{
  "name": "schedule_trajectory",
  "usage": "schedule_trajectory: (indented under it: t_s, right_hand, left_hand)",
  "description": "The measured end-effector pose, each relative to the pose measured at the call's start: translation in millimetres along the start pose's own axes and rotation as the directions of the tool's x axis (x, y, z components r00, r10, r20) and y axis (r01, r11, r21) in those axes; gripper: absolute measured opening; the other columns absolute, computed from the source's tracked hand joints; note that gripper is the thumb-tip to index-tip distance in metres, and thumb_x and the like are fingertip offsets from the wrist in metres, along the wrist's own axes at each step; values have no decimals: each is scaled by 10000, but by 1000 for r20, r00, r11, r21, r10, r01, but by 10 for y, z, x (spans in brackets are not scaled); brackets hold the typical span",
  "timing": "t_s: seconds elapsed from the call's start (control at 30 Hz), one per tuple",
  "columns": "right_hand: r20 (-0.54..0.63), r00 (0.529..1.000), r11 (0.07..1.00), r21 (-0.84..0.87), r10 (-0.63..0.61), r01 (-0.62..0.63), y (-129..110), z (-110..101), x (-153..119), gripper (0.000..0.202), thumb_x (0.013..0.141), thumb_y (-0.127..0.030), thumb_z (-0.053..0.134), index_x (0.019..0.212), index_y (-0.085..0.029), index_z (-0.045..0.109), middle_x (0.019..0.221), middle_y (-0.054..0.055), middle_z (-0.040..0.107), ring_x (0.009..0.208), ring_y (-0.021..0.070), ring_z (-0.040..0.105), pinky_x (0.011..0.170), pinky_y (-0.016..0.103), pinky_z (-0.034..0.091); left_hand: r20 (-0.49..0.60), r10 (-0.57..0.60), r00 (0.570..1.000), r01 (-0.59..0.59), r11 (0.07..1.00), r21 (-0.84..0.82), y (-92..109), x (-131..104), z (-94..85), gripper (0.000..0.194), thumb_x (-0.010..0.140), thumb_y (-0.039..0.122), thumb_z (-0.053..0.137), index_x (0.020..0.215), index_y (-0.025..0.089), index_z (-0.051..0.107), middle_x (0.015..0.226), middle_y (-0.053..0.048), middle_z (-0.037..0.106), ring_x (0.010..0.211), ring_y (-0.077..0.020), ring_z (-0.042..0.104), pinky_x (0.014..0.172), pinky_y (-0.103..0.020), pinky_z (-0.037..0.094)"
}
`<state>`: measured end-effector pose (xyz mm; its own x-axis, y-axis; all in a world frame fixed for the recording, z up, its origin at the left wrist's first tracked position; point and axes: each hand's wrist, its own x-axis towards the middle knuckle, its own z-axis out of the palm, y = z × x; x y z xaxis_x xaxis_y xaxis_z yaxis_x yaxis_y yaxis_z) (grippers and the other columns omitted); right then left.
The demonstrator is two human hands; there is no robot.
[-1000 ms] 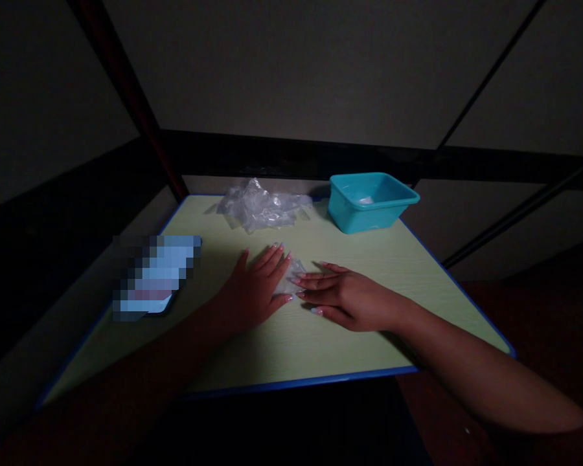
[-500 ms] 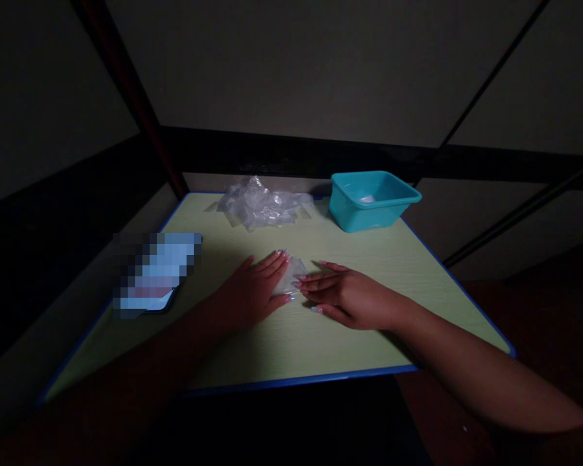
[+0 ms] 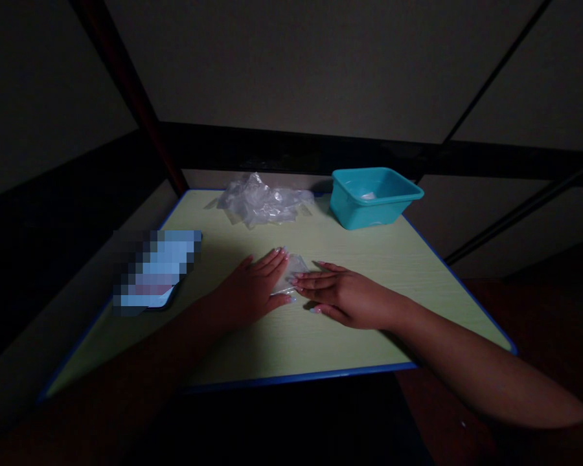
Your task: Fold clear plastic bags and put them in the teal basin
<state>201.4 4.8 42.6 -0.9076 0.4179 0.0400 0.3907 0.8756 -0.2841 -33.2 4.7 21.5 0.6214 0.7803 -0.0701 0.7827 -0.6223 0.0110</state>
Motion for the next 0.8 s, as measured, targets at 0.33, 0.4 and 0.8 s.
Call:
schedule_trajectory:
  t_s: [0.33,0.4,0.8]
  right_hand:
    - [-10,1000,1000,13,-13,13,-3,-9,-8,285,908,-190,479,1137,-182,649,1332,99,569,1307,217,439,1121,532,217]
    - [-10,1000,1000,16,-11,12,-4,-9,-7,290,911,-194,473,1145,-182,645,1338,97,563,1308,219,437,1122,535,213]
    - [-187,982,999,12,-37,40,44,-50,-19,329,948,-228,414,1190,-131,615,1202,120,659,1183,188,567,1115,444,292]
  left_hand:
    - [27,-53,998,53,998,23,60,-12,-59,684,946,509,349,1464,68,275,1540,-187,195,1431,-275,206,1076,-463,291]
    - [8,-20,1000,20,1000,5,64,-12,-76,675,948,508,342,1471,89,262,1547,-173,187,1435,-272,193,1083,-475,276]
    - [95,5,995,0,998,-57,162,-18,-26,593,967,368,333,1489,111,221,1552,-116,135,1444,-223,162,1125,-504,206]
